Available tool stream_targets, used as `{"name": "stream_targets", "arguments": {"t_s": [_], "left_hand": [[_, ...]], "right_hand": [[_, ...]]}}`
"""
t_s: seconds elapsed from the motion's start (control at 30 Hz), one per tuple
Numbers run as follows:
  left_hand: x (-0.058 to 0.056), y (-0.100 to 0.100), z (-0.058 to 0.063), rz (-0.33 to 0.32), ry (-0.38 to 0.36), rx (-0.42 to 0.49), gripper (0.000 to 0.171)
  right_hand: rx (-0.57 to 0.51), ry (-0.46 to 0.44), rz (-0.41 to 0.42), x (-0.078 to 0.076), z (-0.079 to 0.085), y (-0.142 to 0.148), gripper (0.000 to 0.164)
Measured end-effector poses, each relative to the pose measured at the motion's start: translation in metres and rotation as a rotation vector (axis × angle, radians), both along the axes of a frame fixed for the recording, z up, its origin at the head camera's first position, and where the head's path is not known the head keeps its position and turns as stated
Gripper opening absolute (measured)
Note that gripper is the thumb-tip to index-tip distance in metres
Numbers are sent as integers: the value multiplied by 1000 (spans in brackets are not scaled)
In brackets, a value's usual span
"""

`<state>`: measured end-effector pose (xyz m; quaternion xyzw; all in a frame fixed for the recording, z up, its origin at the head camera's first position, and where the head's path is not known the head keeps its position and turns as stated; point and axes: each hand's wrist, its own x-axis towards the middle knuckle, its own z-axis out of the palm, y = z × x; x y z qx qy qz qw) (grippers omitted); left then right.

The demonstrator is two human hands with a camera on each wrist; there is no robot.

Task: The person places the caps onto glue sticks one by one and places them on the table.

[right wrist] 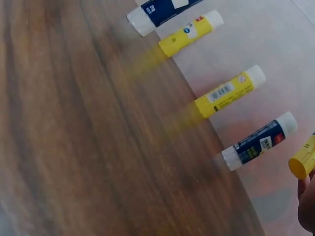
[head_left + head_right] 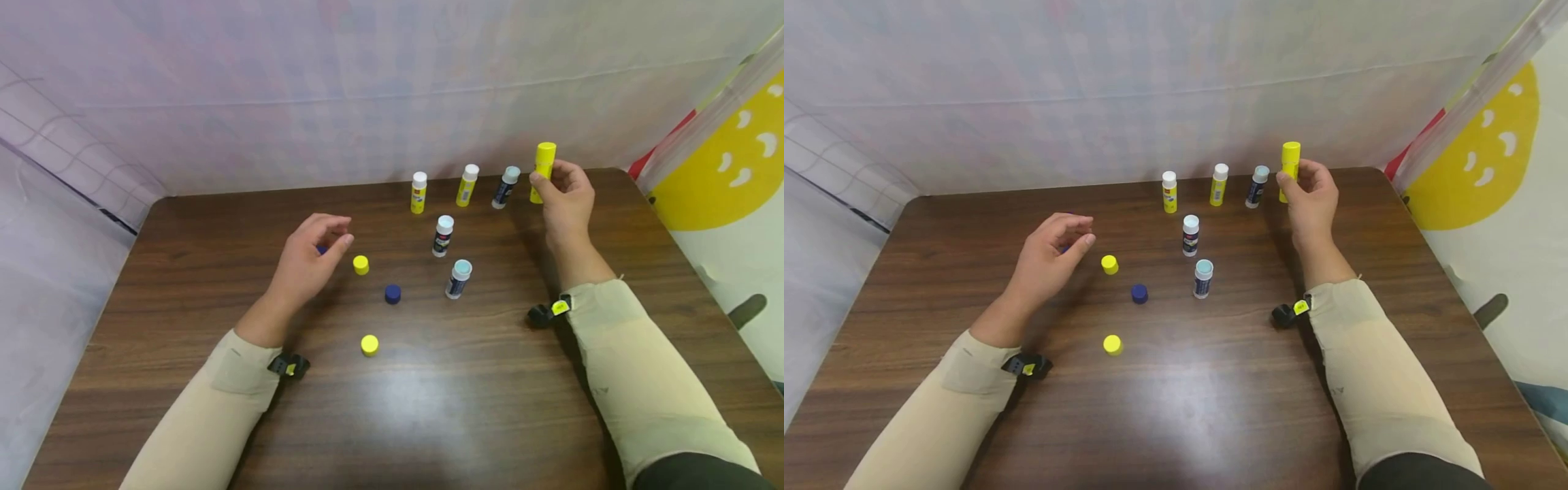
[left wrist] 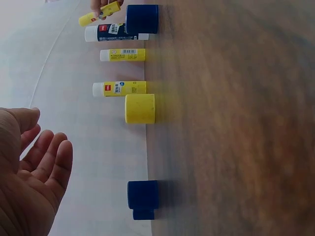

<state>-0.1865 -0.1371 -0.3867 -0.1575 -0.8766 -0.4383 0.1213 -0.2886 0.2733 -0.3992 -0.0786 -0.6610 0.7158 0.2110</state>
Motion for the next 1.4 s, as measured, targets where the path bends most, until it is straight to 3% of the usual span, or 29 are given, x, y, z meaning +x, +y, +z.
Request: {"name": "stream_targets", "arguments": {"t_s": [0.43,0.7,1.1,1.4], "left_hand": [[-1,-3,-1,-21,-64,-43,34],[-2,-5,1,-24,-109,-65,36],[-8,-11,2,14,-135,-89,35],[-10,-15,1,38,-194,-106,38]], "right_hand": [[18,-26,-13,-12,-12,6,26],[62,-88,-11,-13,-16,10,29],[91,-129,-1,-17,-23,15,28],[103,-157,12,-21,-27,17,25]]}}
